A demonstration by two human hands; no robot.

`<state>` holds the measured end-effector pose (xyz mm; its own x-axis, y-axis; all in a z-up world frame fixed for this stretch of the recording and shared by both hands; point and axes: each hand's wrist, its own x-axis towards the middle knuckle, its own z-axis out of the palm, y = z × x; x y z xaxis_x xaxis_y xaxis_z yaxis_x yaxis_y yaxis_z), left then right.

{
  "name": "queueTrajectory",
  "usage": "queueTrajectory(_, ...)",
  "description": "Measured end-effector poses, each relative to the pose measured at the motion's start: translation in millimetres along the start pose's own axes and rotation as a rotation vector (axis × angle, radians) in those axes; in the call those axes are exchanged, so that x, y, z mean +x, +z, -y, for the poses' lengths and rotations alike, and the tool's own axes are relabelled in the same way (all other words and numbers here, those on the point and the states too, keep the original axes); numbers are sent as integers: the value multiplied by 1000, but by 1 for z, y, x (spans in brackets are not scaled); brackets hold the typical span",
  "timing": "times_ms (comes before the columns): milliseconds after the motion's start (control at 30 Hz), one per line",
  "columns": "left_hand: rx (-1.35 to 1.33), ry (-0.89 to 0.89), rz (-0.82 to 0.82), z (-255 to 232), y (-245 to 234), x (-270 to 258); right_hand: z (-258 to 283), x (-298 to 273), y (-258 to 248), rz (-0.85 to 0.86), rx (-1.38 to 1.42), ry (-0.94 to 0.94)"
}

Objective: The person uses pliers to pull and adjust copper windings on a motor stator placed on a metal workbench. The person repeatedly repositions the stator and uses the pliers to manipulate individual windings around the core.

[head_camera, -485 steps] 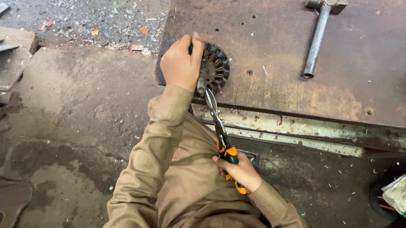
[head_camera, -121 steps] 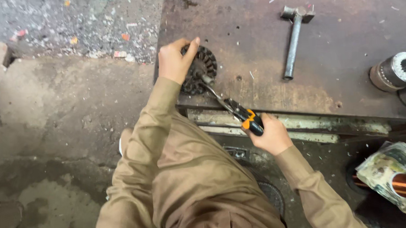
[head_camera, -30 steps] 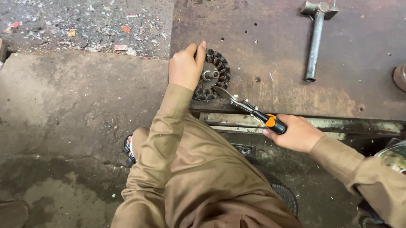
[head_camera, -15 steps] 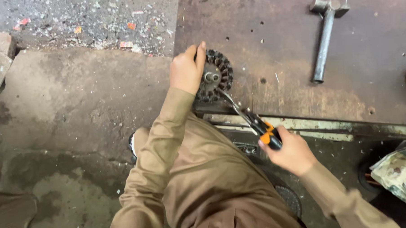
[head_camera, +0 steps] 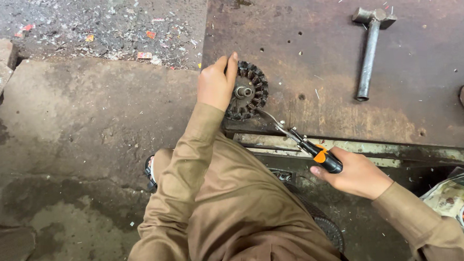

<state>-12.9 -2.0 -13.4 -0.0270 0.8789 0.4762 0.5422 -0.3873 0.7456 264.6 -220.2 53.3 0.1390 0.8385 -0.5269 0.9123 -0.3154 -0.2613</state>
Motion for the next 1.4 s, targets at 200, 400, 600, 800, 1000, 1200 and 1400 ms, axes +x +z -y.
queueTrajectory(200,47,18,14,0,3,0,19,9,-15,52,-70,-27)
queueTrajectory(400,62,-5,32,-3,4,2,29,22,-35,129,-225,42)
queueTrajectory(600,29,-52,82,-6,6,6,15,29,-17,-7,-188,-34)
queueTrajectory(800,18,-50,82,-7,3,10,-4,38,40,-274,55,-155)
queueTrajectory(1000,-12,-31,23,-2,-2,6,-6,39,86,-443,167,-180)
queueTrajectory(1200,16,-79,-48,3,4,0,-27,6,109,-212,733,-262)
queueTrajectory(1400,77,-41,-18,6,4,1,-17,16,104,178,766,-67)
